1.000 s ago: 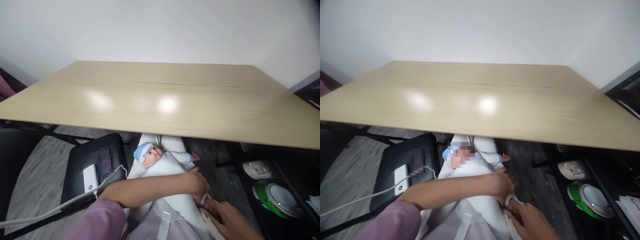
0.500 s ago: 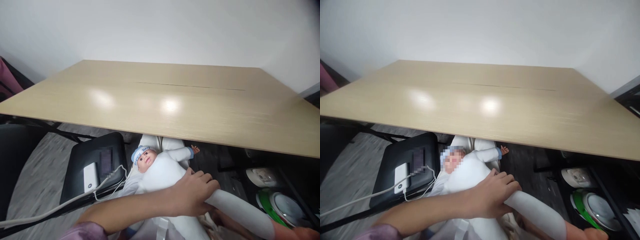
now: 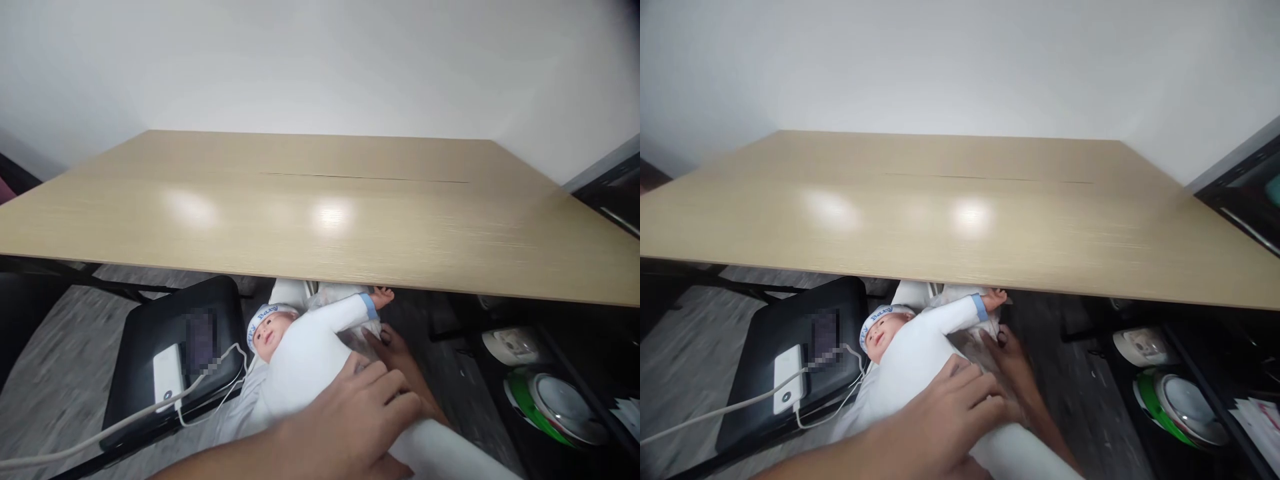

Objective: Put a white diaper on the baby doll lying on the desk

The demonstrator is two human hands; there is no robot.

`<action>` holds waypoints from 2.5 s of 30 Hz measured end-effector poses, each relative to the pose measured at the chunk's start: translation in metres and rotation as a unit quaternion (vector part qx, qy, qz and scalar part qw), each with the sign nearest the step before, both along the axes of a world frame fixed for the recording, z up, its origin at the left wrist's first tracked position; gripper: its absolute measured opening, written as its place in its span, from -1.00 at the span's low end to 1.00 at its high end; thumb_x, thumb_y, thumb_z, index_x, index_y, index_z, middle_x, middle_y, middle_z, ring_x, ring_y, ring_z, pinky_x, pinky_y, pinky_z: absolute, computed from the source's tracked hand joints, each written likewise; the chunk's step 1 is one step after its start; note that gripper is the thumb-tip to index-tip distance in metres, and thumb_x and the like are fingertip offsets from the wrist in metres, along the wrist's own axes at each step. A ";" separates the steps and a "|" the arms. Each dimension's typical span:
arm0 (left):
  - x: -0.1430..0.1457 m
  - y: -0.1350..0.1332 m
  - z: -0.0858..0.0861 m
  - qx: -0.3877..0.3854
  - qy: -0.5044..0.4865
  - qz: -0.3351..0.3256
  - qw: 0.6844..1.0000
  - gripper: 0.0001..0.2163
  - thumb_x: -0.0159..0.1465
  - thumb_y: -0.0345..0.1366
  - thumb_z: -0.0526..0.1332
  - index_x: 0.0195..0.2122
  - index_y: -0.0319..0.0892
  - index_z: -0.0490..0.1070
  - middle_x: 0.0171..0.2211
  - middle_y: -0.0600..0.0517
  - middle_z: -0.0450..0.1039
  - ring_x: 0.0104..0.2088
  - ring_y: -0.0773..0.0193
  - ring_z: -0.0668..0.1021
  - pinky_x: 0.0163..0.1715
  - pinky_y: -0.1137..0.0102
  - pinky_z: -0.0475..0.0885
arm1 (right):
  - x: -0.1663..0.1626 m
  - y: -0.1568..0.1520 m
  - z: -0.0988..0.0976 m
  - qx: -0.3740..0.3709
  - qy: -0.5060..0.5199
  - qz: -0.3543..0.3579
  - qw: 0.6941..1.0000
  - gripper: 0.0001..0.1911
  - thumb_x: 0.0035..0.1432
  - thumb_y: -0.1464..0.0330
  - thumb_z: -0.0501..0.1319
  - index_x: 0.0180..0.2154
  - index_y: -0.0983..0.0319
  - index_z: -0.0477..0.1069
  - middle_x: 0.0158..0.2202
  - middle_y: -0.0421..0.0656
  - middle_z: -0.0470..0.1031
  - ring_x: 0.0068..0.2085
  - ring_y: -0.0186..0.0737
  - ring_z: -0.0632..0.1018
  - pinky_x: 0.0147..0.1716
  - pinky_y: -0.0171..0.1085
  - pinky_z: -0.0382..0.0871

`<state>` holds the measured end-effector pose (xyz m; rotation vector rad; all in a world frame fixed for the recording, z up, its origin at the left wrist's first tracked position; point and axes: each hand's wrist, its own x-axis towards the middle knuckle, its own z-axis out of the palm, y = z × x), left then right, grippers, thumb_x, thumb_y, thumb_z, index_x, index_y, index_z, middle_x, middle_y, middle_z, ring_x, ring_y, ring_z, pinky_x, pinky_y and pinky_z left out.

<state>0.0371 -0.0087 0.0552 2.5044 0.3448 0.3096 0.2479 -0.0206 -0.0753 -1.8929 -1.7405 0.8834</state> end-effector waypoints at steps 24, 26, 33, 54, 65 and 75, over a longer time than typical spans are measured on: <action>-0.115 -0.073 -0.087 -0.020 -0.113 0.400 0.909 -0.61 0.50 -0.07 0.27 0.33 0.13 0.40 0.23 -0.06 0.60 0.26 -0.08 0.60 0.31 -0.04 0.49 | -0.021 0.017 0.086 0.083 -0.130 0.200 0.967 -0.77 0.37 0.49 0.25 0.02 0.19 0.52 -0.01 -0.04 0.58 0.04 0.09 0.54 0.06 0.02 0.45; -0.143 -0.083 -0.095 -0.144 -0.031 0.525 0.838 -0.57 0.46 -0.03 0.28 0.31 0.05 0.41 0.28 -0.12 0.53 0.30 -0.13 0.57 0.30 -0.08 0.52 | -0.020 0.012 0.086 0.100 -0.097 0.189 0.972 -0.75 0.40 0.49 0.23 0.06 0.17 0.50 0.02 -0.06 0.57 0.05 0.06 0.53 0.07 -0.01 0.44; -0.146 -0.066 -0.078 -0.303 0.035 0.475 0.826 -0.52 0.15 -0.30 0.34 0.13 -0.09 0.45 0.00 -0.03 0.64 0.03 -0.07 0.67 0.12 0.07 0.62 | -0.013 0.011 0.103 0.131 -0.016 0.156 0.979 -0.73 0.35 0.45 0.23 0.04 0.13 0.50 -0.02 -0.09 0.58 0.00 0.02 0.57 -0.02 -0.08 0.50; -0.072 0.284 0.041 -0.035 0.017 0.316 0.948 -0.41 0.19 -0.06 0.37 0.21 -0.22 0.47 0.09 -0.12 0.64 -0.02 0.02 0.64 -0.03 0.26 0.52 | 0.093 0.177 0.112 0.282 -0.197 -0.063 0.937 -0.62 0.46 0.01 0.20 -0.06 0.17 0.52 -0.08 0.02 0.60 -0.08 0.10 0.56 -0.16 -0.11 0.35; -0.076 0.406 0.012 0.056 0.041 0.399 0.915 -0.44 0.18 0.04 0.39 0.15 -0.11 0.51 0.06 -0.08 0.69 -0.02 -0.07 0.67 -0.11 0.22 0.50 | 0.103 0.304 0.079 0.354 -0.198 -0.051 0.913 -0.50 0.46 -0.04 0.23 0.18 0.18 0.51 0.04 0.07 0.65 0.01 0.22 0.59 -0.07 -0.02 0.41; -0.059 0.504 -0.016 0.262 0.046 0.395 0.879 -0.43 0.28 0.09 0.28 0.17 -0.21 0.57 0.03 -0.22 0.70 0.08 -0.23 0.62 0.19 -0.01 0.36 | 0.123 0.414 0.080 0.343 -0.236 -0.002 0.909 -0.47 0.49 -0.02 0.19 0.24 0.16 0.55 0.04 0.05 0.70 0.01 0.23 0.61 -0.04 0.01 0.43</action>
